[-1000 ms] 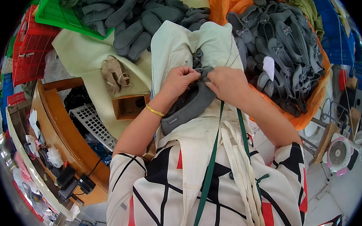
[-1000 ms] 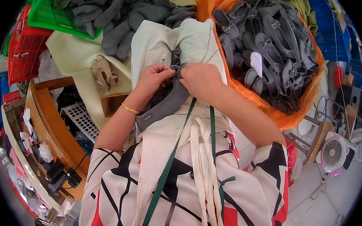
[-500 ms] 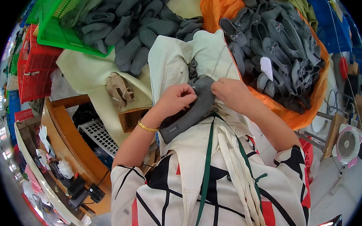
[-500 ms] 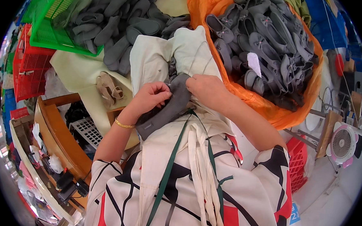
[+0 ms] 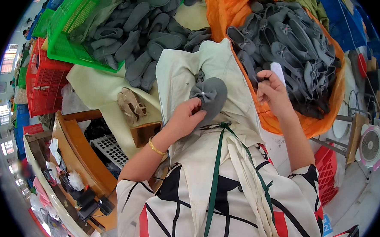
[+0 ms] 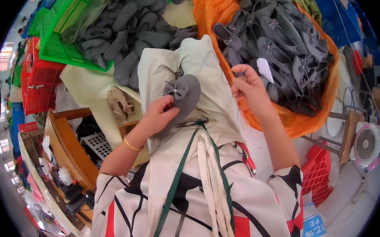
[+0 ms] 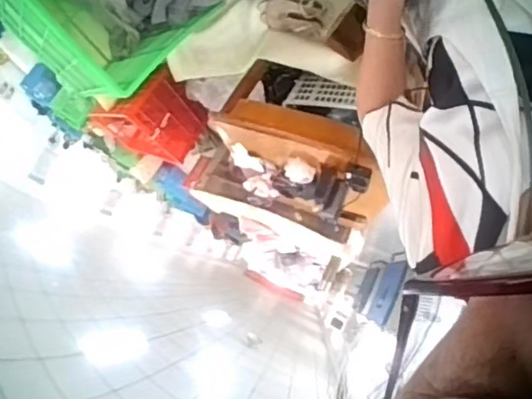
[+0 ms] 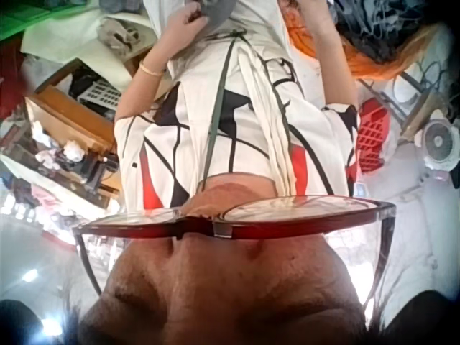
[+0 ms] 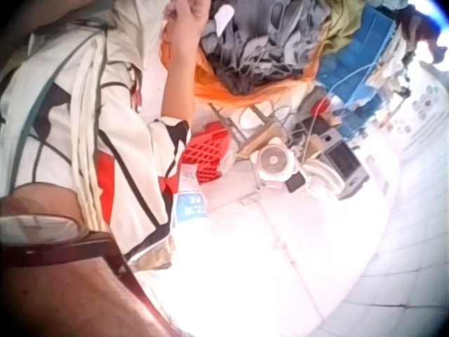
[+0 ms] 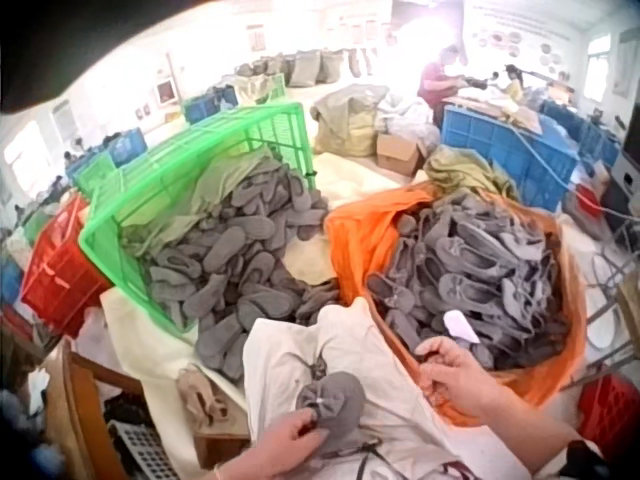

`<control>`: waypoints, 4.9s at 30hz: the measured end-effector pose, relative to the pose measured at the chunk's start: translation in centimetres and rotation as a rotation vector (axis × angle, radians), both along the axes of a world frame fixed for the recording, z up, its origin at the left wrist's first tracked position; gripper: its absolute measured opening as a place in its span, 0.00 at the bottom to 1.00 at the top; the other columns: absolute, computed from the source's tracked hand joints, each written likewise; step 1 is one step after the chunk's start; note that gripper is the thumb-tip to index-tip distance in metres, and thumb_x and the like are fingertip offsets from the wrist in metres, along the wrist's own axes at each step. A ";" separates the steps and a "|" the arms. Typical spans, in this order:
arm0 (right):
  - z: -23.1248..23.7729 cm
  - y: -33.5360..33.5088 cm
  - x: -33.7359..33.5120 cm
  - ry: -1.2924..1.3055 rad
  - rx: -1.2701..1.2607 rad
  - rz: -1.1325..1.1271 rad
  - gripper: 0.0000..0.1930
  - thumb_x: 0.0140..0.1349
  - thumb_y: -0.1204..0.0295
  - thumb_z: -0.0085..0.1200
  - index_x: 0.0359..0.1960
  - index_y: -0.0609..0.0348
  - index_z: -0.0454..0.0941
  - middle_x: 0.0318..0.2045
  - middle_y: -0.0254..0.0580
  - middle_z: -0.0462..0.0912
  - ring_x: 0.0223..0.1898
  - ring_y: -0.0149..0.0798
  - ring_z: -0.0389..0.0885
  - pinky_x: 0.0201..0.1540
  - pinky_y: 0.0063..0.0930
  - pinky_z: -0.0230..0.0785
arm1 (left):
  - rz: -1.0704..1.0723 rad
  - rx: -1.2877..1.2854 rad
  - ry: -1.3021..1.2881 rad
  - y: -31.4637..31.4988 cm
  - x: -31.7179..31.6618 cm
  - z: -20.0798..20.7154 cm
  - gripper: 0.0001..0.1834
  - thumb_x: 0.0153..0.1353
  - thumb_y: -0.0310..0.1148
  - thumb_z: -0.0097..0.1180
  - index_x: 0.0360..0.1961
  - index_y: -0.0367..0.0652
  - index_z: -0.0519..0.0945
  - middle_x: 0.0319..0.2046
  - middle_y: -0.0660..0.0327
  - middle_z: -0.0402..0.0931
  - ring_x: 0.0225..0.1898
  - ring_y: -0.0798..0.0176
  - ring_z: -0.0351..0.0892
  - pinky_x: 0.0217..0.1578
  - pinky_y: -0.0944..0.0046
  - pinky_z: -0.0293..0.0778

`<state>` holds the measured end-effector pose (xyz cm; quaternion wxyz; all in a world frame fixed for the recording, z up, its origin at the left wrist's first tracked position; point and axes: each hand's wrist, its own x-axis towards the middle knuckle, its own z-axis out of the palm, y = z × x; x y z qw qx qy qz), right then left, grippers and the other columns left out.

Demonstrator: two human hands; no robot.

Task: The person sews a decorative bow onto the vamp of a grey slipper using a needle and thread. They pull the thread through the fabric, tie knots, and trim the excess thread. The finished slipper is placed into an orange bag with other completed slippers.

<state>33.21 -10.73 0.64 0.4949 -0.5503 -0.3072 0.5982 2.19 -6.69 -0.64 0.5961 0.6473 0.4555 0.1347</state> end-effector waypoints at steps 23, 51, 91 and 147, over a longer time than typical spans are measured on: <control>-1.0 -0.7 -9.1 -0.589 0.295 0.449 0.18 0.61 0.61 0.57 0.28 0.67 0.73 0.23 0.49 0.72 0.24 0.44 0.69 0.29 0.35 0.62 | 0.312 -0.473 -0.582 -3.0 -2.0 -0.5 0.16 0.58 0.24 0.62 0.49 0.35 0.80 0.43 0.62 0.82 0.42 0.71 0.79 0.48 0.68 0.75; -4.7 -0.8 -2.0 -0.260 0.031 -0.089 0.20 0.65 0.53 0.58 0.35 0.61 0.84 0.28 0.27 0.80 0.31 0.21 0.72 0.33 0.23 0.67 | -0.035 1.140 0.076 3.0 2.4 1.7 0.14 0.56 0.26 0.61 0.45 0.39 0.80 0.39 0.53 0.78 0.42 0.48 0.75 0.45 0.53 0.71; -25.7 14.2 4.8 -1.019 0.028 0.165 0.13 0.63 0.66 0.52 0.38 0.64 0.80 0.38 0.55 0.81 0.42 0.56 0.79 0.47 0.43 0.71 | 0.335 0.917 0.447 9.4 -2.2 -4.1 0.08 0.56 0.26 0.62 0.37 0.39 0.79 0.36 0.54 0.77 0.41 0.49 0.74 0.41 0.54 0.70; 1.2 4.7 -12.0 -0.430 0.335 0.868 0.07 0.62 0.77 0.55 0.42 0.59 0.80 0.29 0.38 0.82 0.27 0.32 0.78 0.34 0.22 0.70 | 0.147 0.733 -0.211 -0.1 -5.1 0.3 0.16 0.44 0.20 0.66 0.37 0.43 0.83 0.33 0.60 0.82 0.41 0.52 0.80 0.43 0.59 0.75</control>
